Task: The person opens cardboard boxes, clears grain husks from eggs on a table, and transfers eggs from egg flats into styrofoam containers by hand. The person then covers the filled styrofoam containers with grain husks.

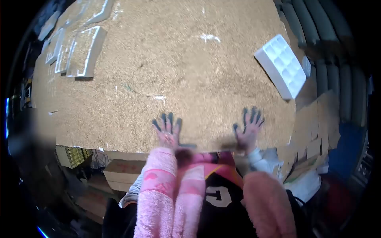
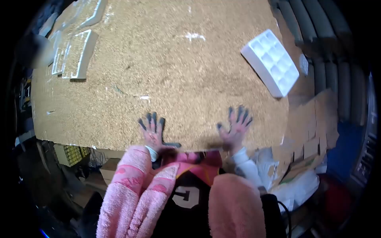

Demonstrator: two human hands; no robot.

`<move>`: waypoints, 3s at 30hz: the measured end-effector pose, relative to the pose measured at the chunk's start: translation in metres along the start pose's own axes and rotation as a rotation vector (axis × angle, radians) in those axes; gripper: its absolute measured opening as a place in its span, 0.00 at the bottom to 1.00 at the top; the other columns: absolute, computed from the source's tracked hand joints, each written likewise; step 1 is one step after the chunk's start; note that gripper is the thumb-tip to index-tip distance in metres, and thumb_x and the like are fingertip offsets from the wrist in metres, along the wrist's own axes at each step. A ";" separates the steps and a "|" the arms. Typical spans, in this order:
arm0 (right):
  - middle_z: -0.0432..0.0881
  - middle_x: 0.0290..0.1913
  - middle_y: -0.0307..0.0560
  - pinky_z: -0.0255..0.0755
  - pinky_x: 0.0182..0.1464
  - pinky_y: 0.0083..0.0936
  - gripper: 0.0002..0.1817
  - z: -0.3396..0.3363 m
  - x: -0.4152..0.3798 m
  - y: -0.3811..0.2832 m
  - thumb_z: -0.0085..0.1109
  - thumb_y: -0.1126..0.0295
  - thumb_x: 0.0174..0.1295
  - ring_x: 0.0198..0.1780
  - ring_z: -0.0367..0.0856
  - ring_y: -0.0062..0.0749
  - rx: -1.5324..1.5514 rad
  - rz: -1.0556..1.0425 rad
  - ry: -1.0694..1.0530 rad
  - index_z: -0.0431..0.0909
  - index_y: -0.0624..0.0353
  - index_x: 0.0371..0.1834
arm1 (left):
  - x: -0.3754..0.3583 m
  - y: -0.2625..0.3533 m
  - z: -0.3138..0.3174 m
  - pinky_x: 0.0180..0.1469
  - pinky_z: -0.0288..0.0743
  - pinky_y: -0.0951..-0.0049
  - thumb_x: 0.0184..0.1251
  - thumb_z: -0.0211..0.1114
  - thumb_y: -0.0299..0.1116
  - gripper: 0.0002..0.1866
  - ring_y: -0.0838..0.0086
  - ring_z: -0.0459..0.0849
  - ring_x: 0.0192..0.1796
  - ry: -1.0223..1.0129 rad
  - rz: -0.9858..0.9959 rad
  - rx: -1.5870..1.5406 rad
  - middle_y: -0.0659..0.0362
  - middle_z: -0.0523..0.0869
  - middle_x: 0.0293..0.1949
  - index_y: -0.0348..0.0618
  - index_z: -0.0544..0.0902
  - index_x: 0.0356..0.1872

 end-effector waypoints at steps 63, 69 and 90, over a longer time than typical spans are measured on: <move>0.59 0.69 0.60 0.52 0.69 0.44 0.41 -0.060 0.231 0.165 0.65 0.57 0.54 0.69 0.57 0.57 -0.473 -0.036 -0.062 0.56 0.42 0.72 | 0.065 -0.326 -0.123 0.72 0.39 0.43 0.67 0.52 0.46 0.34 0.47 0.49 0.75 0.460 -0.106 0.250 0.51 0.52 0.75 0.51 0.57 0.73; 0.63 0.68 0.50 0.52 0.68 0.48 0.34 0.000 0.273 -0.028 0.63 0.53 0.55 0.65 0.65 0.45 -0.313 -0.807 0.012 0.63 0.28 0.67 | -0.024 -0.188 0.001 0.71 0.34 0.37 0.63 0.57 0.54 0.44 0.45 0.47 0.75 0.227 -0.296 0.261 0.45 0.48 0.75 0.45 0.50 0.74; 0.69 0.60 0.56 0.57 0.63 0.60 0.28 -0.120 -0.138 0.181 0.65 0.63 0.50 0.59 0.67 0.54 -0.341 0.039 0.199 0.75 0.33 0.58 | 0.206 0.159 0.036 0.73 0.40 0.43 0.61 0.64 0.42 0.34 0.47 0.52 0.73 0.444 0.185 -0.504 0.47 0.62 0.70 0.50 0.65 0.69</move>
Point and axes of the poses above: each hand's wrist, its own x-axis towards the middle knuckle, its own z-axis out of the palm, y = z × x, the point moved 3 cm from there along x, towards the middle knuckle
